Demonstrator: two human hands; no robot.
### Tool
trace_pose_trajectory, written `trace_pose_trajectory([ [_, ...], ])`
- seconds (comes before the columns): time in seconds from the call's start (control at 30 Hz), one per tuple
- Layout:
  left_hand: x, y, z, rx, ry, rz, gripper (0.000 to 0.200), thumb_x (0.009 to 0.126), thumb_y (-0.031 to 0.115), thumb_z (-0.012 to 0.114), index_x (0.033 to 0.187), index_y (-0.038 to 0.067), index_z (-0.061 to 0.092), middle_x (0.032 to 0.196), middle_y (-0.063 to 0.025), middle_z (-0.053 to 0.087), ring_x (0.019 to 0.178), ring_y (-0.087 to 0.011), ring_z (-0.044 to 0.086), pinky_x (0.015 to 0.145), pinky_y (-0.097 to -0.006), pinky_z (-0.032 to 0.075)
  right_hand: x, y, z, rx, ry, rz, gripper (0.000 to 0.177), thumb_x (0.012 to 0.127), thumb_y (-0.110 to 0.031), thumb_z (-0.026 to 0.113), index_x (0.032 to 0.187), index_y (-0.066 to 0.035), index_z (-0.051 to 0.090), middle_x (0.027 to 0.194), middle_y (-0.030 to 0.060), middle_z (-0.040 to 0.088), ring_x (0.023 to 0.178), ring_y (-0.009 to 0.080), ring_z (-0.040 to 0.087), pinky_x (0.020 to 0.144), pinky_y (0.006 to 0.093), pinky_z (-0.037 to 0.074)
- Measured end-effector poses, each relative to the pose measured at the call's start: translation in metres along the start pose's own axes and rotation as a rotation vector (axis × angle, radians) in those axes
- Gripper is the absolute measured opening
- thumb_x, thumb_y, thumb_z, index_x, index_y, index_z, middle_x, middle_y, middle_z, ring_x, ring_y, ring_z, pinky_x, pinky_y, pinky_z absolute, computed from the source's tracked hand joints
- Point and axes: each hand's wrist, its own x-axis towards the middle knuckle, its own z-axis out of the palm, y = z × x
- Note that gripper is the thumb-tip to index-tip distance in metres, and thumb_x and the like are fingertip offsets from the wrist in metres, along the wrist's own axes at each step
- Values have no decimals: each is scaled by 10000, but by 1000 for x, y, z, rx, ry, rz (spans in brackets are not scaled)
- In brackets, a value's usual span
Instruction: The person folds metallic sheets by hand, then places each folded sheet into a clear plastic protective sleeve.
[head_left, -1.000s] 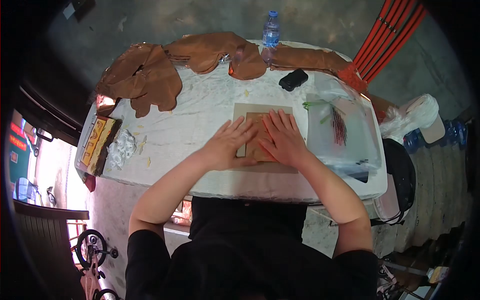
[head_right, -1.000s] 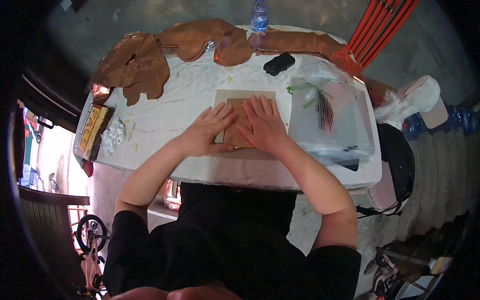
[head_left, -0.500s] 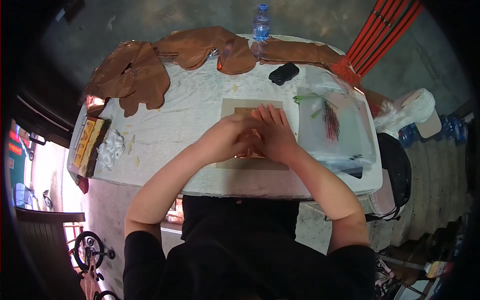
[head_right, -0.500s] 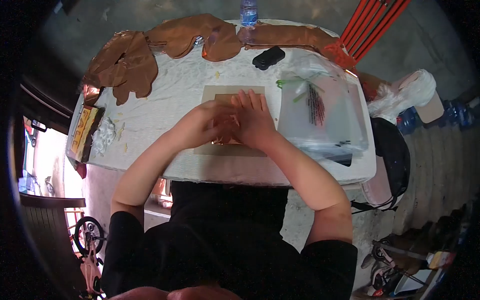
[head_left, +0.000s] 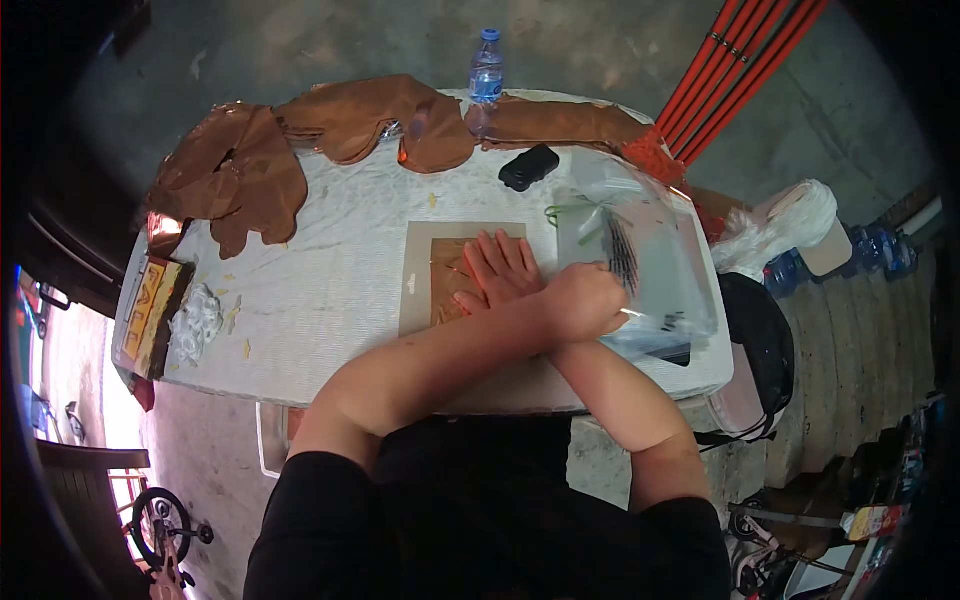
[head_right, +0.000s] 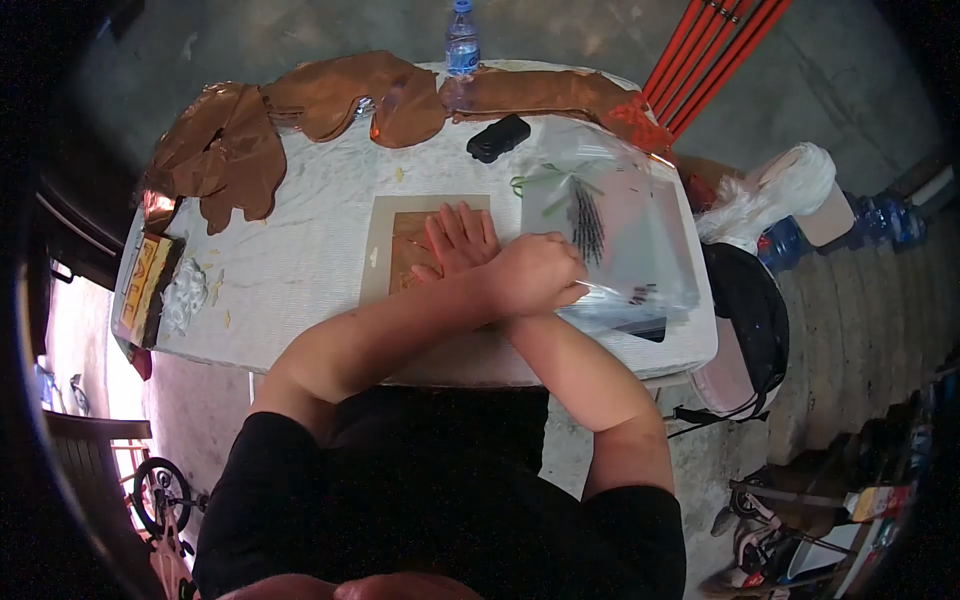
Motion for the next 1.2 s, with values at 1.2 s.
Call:
trace_pose_trajectory([
  [1.2,-304,14,-193,194,34,-769,184,730,57,689,904,16,645,1014,-125,643,974,-298,594,838,-368,490,5,-12,-25,-11,-172,72,653,900,-427,488,1399,-36,334,1462,178,297,1366,372,225,1120,492,125],
])
